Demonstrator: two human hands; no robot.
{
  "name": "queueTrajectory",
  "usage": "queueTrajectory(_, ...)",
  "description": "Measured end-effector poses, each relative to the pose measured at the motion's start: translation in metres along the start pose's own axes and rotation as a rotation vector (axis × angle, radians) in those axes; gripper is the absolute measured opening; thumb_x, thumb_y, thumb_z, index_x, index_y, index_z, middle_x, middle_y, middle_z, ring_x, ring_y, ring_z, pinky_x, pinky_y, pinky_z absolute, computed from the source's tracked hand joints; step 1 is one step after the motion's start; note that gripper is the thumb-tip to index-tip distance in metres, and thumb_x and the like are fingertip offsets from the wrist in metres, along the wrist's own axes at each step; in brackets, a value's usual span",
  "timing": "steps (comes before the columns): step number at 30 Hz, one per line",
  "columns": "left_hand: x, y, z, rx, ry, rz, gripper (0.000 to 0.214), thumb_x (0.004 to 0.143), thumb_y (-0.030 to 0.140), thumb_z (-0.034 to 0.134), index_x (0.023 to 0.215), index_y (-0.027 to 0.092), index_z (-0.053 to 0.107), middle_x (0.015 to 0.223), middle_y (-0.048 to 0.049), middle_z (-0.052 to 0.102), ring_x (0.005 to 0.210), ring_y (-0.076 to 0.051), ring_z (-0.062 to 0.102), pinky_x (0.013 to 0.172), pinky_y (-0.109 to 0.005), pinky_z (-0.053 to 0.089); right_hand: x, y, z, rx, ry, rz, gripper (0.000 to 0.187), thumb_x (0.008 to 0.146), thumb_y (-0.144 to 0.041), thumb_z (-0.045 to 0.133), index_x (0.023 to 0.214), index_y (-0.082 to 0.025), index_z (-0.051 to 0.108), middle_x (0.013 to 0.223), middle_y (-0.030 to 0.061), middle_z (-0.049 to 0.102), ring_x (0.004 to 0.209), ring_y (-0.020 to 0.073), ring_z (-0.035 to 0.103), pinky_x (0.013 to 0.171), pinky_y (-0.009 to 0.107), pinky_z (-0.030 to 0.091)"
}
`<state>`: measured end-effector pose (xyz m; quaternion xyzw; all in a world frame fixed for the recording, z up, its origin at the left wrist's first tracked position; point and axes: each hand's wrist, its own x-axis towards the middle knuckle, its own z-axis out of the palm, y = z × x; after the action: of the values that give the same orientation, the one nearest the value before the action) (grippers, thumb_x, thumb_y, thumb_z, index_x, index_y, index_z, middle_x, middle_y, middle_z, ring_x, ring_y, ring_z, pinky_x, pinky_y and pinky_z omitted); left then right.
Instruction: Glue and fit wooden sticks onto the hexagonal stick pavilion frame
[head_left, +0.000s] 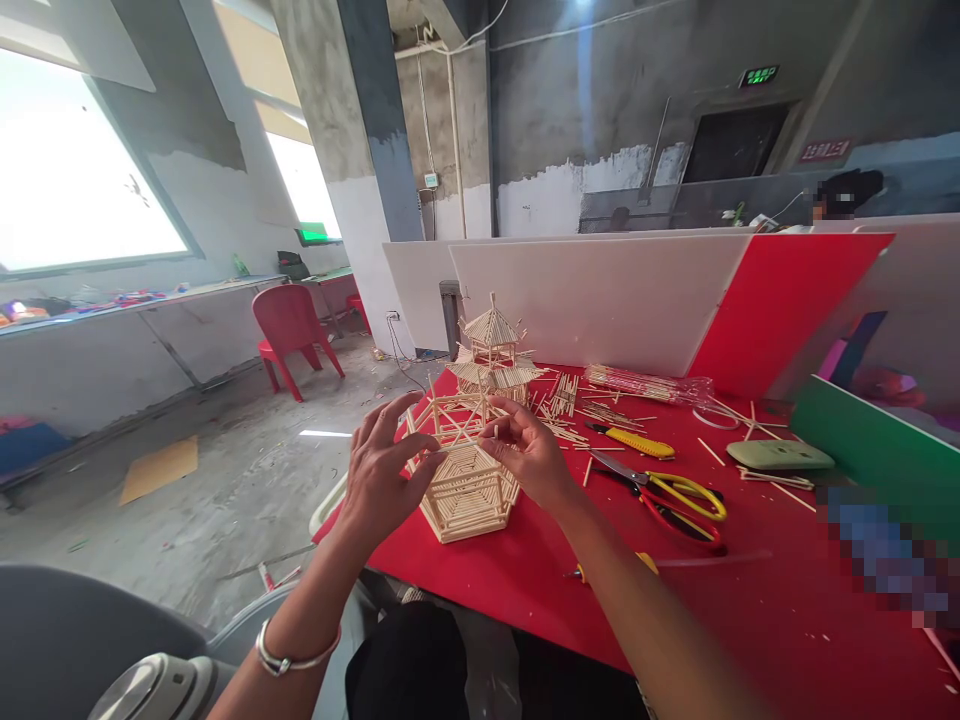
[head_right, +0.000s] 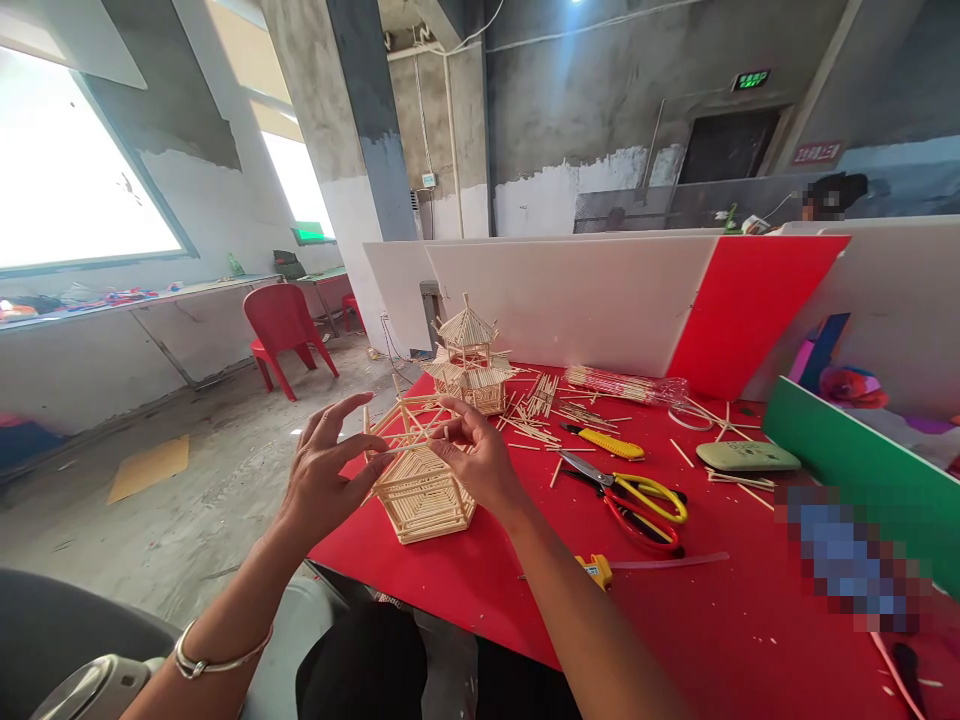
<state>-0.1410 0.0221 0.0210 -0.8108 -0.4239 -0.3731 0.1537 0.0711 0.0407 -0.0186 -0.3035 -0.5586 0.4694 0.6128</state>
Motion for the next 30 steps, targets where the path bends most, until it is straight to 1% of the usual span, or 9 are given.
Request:
queueTrajectory(6,0.0007,-0.0002,-0.0005,-0.001,-0.001,-0.001,0.013,0.089,0.030,0.066,0.079,0.024,0.073,0.140,-0.0090,0.057,0.125,-0.034,0.050,0.095,-0.051,0.044,0.0007,0.0004,-0.0002,-0.014,0.002,0.002,0.053,0.076,-0.031,0.078,0.126,-0.028,0.060,0.086,-0.0020,0.068,0.087,0.0172,0.066,0.087,0.036,0.052)
queueTrajectory(22,0.0014,0.0001,-0.0013,-0.011,-0.004,0.013,0.013,0.089,0.029,0.066,0.079,0.024,0.072,0.139,-0.0092,0.058,0.126,-0.033,0.051,0.097,-0.052,0.045,-0.0005,0.0015,-0.0007,-0.022,0.001,0.007,0.052,0.077,-0.028,0.077,0.125,-0.027,0.060,0.086,-0.0020,0.068,0.085,0.0165,0.065,0.083,0.034,0.051)
queueTrajectory(30,0.0024,-0.0025,-0.0006,0.012,0.006,0.038,0.011,0.088,0.029,0.067,0.079,0.024,0.073,0.137,-0.0095,0.060,0.124,-0.034,0.052,0.096,-0.051,0.045,0.0004,-0.0005,-0.0021,-0.086,-0.004,-0.010,0.048,0.078,-0.029,0.075,0.124,-0.027,0.060,0.089,-0.0019,0.068,0.083,0.0153,0.063,0.083,0.032,0.050)
